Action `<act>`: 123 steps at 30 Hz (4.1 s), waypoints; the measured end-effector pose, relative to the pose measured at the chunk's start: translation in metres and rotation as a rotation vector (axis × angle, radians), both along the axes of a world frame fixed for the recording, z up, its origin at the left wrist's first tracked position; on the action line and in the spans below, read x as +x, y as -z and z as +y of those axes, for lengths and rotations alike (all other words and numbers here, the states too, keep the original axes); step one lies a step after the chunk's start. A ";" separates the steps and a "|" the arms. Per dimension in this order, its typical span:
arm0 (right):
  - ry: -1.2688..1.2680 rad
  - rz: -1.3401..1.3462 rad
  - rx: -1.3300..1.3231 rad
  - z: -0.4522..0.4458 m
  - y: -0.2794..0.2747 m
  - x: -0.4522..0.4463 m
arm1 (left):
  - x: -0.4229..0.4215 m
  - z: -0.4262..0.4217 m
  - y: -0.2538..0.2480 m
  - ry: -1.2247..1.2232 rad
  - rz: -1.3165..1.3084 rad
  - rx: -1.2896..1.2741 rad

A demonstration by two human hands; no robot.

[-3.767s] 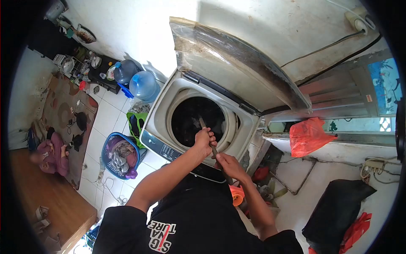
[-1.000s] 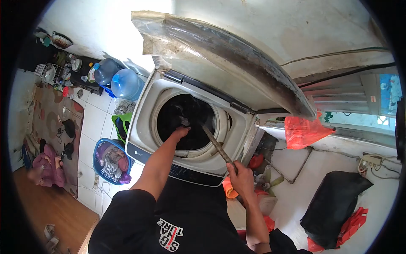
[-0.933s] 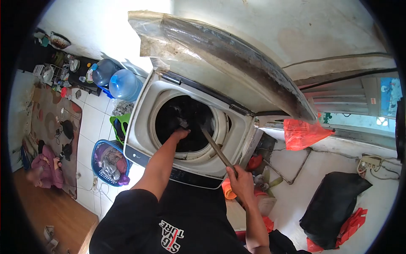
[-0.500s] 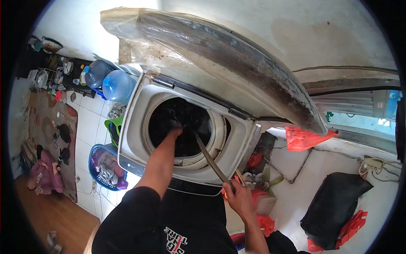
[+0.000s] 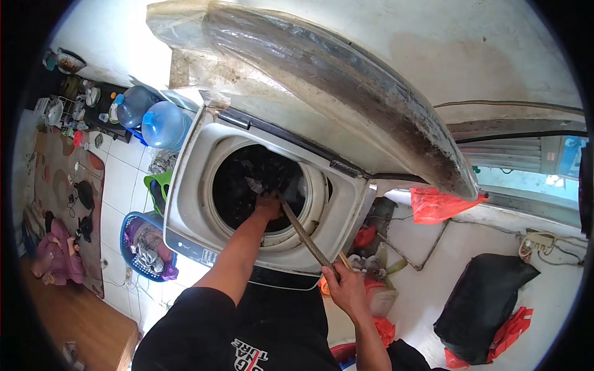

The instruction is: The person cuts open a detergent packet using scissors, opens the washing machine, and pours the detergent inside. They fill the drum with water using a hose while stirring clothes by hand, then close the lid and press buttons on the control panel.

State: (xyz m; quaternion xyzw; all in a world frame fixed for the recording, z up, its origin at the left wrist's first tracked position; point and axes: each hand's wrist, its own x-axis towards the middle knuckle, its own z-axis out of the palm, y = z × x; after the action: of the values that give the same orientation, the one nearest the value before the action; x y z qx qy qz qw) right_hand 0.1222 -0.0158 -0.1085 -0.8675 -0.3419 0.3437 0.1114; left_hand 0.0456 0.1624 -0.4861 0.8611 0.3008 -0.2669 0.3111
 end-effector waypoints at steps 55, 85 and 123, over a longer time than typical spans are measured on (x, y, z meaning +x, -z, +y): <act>-0.132 0.110 0.180 -0.014 -0.046 -0.015 | -0.042 0.057 -0.108 -1.933 -0.543 -0.903; -0.150 0.026 0.251 0.011 0.021 -0.020 | -0.085 0.045 -0.188 -1.036 -0.497 -0.838; -0.490 0.548 0.180 0.135 0.282 0.029 | -0.116 -0.016 -0.225 -1.948 -0.847 -1.498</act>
State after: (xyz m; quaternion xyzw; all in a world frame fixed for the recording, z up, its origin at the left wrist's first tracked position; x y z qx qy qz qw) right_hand 0.1513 0.1190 -0.3902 -0.6225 -0.5257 0.5481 0.1888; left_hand -0.0706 0.1464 -0.2610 -0.0756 0.4565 0.2566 0.8486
